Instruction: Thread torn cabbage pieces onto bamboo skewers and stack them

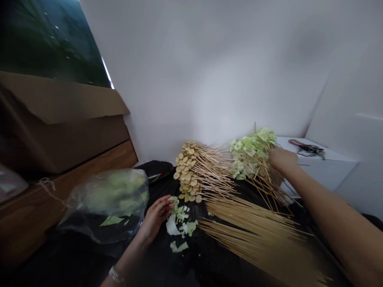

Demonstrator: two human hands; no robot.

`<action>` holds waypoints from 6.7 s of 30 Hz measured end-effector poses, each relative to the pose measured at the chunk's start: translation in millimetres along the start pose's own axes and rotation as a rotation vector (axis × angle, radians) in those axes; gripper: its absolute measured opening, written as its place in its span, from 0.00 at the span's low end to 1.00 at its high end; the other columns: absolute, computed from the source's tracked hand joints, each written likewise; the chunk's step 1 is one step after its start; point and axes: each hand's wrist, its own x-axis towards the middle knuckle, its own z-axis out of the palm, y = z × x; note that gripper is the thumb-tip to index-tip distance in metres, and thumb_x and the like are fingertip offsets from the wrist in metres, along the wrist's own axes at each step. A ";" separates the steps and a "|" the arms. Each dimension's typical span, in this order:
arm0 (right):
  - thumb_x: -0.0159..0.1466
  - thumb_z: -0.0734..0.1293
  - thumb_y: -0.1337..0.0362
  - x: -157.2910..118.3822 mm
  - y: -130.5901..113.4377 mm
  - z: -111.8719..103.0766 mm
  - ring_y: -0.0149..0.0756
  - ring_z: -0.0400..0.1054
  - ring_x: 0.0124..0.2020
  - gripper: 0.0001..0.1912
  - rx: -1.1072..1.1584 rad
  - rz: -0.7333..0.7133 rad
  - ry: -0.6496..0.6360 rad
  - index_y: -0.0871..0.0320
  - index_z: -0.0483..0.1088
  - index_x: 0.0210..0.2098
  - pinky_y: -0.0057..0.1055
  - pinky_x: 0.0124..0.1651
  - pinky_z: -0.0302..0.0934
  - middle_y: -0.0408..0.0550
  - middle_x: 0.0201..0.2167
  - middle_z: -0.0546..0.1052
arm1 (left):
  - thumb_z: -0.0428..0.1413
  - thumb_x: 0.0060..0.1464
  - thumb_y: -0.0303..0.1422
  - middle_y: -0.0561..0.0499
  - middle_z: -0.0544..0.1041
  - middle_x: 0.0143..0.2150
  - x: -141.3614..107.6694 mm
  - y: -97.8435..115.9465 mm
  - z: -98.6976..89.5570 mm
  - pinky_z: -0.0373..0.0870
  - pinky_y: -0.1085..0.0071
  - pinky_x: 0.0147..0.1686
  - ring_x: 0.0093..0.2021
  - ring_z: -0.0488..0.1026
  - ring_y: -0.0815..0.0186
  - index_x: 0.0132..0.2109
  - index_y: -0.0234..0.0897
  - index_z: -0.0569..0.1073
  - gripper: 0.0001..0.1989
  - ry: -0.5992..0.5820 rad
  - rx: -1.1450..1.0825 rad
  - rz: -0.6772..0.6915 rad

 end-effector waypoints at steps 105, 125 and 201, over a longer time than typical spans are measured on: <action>0.62 0.56 0.75 -274.8 -168.8 93.7 0.32 0.67 0.24 0.23 0.182 -1.002 0.277 0.66 0.67 0.56 0.30 0.28 0.59 0.50 0.29 0.76 | 0.58 0.48 0.35 0.55 0.70 0.27 -11.9 -23.3 13.6 0.63 0.77 0.26 0.25 0.67 0.71 0.32 0.36 0.68 0.08 0.011 0.661 0.491; 0.58 0.56 0.77 -283.3 -171.7 101.5 0.34 0.71 0.27 0.27 0.322 -0.909 0.100 0.66 0.67 0.56 0.30 0.36 0.67 0.54 0.34 0.78 | 0.55 0.54 0.33 0.52 0.73 0.29 -22.6 -16.6 12.9 0.70 0.74 0.30 0.27 0.71 0.69 0.32 0.37 0.69 0.05 -0.085 0.952 0.707; 0.61 0.57 0.73 -276.2 -168.6 103.5 0.31 0.71 0.26 0.24 0.286 -0.895 0.098 0.61 0.66 0.56 0.26 0.31 0.61 0.49 0.34 0.78 | 0.71 0.35 0.38 0.50 0.79 0.32 -7.1 -5.4 2.1 0.73 0.75 0.36 0.32 0.75 0.70 0.35 0.31 0.78 0.20 -0.186 0.105 -0.015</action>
